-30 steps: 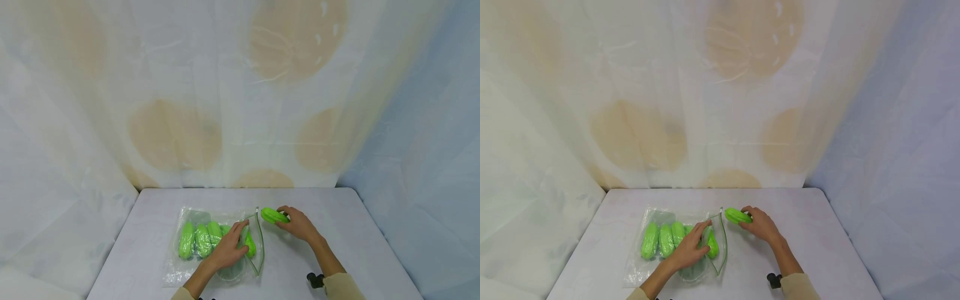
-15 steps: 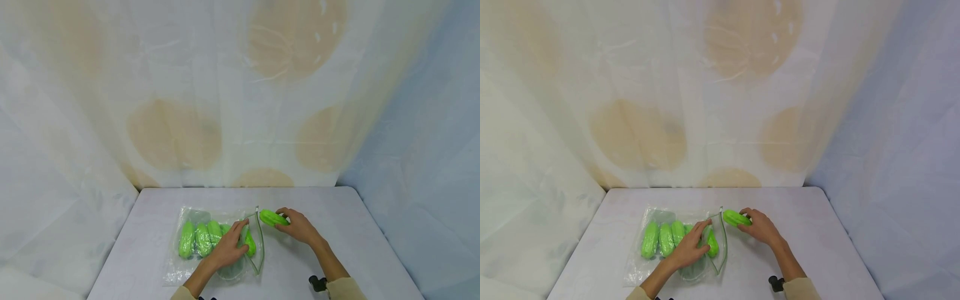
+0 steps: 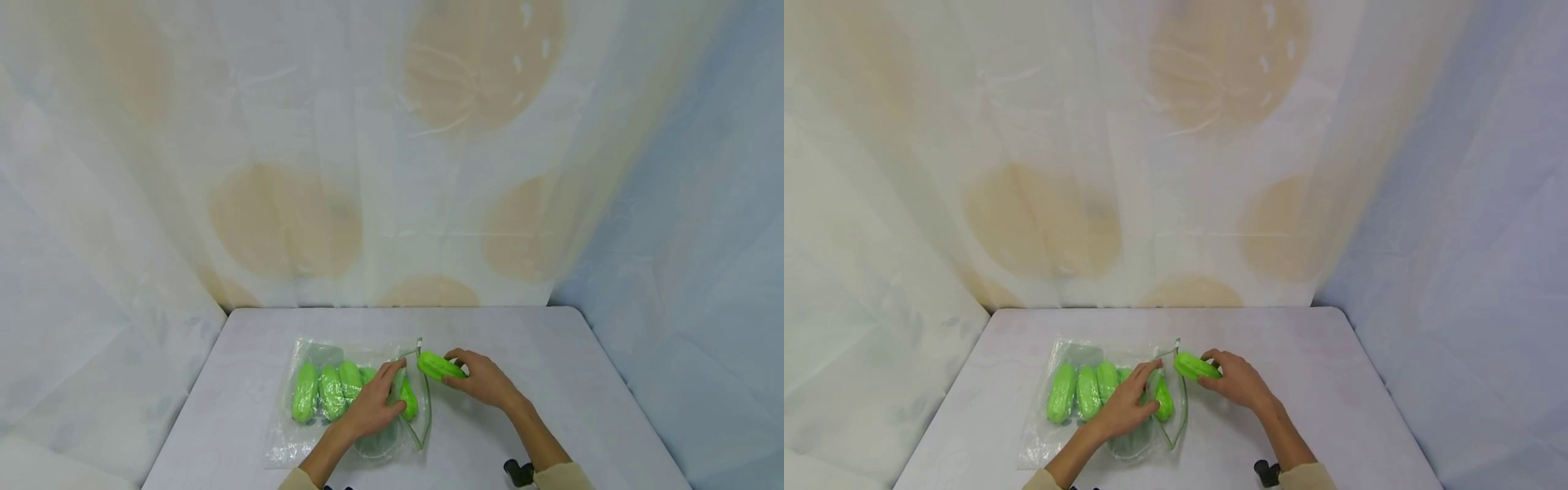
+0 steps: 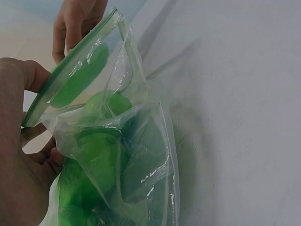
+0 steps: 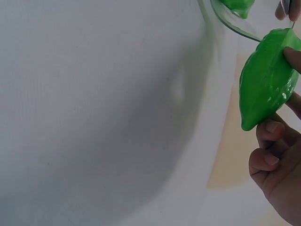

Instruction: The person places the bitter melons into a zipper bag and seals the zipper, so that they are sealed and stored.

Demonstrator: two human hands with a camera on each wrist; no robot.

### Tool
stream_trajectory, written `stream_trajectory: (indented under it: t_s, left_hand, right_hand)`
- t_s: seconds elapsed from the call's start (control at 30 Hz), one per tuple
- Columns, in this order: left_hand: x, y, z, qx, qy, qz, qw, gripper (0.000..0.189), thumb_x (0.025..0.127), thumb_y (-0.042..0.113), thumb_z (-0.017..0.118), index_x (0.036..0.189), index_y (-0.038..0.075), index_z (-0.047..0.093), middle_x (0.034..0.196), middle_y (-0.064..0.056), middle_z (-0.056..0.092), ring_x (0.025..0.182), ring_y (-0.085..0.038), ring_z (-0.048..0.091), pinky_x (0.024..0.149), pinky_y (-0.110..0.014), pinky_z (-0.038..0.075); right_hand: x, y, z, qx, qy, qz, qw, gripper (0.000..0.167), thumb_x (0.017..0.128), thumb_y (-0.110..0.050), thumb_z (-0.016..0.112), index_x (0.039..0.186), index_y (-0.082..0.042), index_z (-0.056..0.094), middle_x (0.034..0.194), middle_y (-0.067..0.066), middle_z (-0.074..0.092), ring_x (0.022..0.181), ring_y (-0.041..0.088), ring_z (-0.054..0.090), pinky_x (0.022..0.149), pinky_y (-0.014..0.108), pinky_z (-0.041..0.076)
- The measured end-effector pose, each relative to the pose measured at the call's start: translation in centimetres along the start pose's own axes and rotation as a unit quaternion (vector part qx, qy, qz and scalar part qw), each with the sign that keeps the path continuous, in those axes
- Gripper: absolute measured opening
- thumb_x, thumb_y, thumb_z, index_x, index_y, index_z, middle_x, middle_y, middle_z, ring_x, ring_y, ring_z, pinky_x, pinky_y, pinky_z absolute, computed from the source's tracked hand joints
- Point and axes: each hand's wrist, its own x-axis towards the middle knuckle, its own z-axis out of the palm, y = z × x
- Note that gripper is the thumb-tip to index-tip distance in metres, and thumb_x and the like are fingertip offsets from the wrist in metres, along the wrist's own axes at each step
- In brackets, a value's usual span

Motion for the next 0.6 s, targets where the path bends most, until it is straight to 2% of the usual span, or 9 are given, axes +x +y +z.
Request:
stream_trajectory:
  t_s: [0.23,0.47,0.6]
  left_hand:
    - [0.0,0.0,0.0,-0.001,-0.003,-0.009,1.0000,0.077,0.090,0.024,0.063,0.158,0.023,0.029,0.152,-0.001,0.042,0.113,-0.014,0.057,0.092,-0.038,0.051]
    - [-0.1,0.0,0.0,0.001,-0.003,-0.014,0.9999,0.079,0.090,0.024,0.063,0.160,0.024,0.026,0.153,0.001,0.041,0.126,-0.021,0.054,0.098,-0.044,0.049]
    - [0.0,0.0,0.0,0.000,-0.003,-0.011,0.9999,0.078,0.090,0.024,0.063,0.159,0.024,0.027,0.152,0.000,0.042,0.126,-0.021,0.055,0.098,-0.043,0.049]
  right_hand:
    - [-0.2,-0.4,0.6,-0.001,-0.009,-0.015,0.9998,0.049,0.085,-0.049,0.076,0.125,-0.022,0.065,0.108,0.001,0.069,0.097,0.015,0.063,0.077,0.041,0.053]
    - [-0.3,-0.5,1.8,-0.024,-0.016,-0.029,0.9992,0.049,0.086,-0.052,0.074,0.125,-0.025,0.064,0.103,-0.001,0.070,0.087,0.010,0.063,0.069,0.034,0.052]
    - [-0.4,-0.9,2.2,-0.043,-0.011,-0.048,0.9979,0.046,0.086,-0.051,0.074,0.123,-0.026,0.063,0.099,-0.003,0.070,0.084,0.009,0.063,0.068,0.033,0.051]
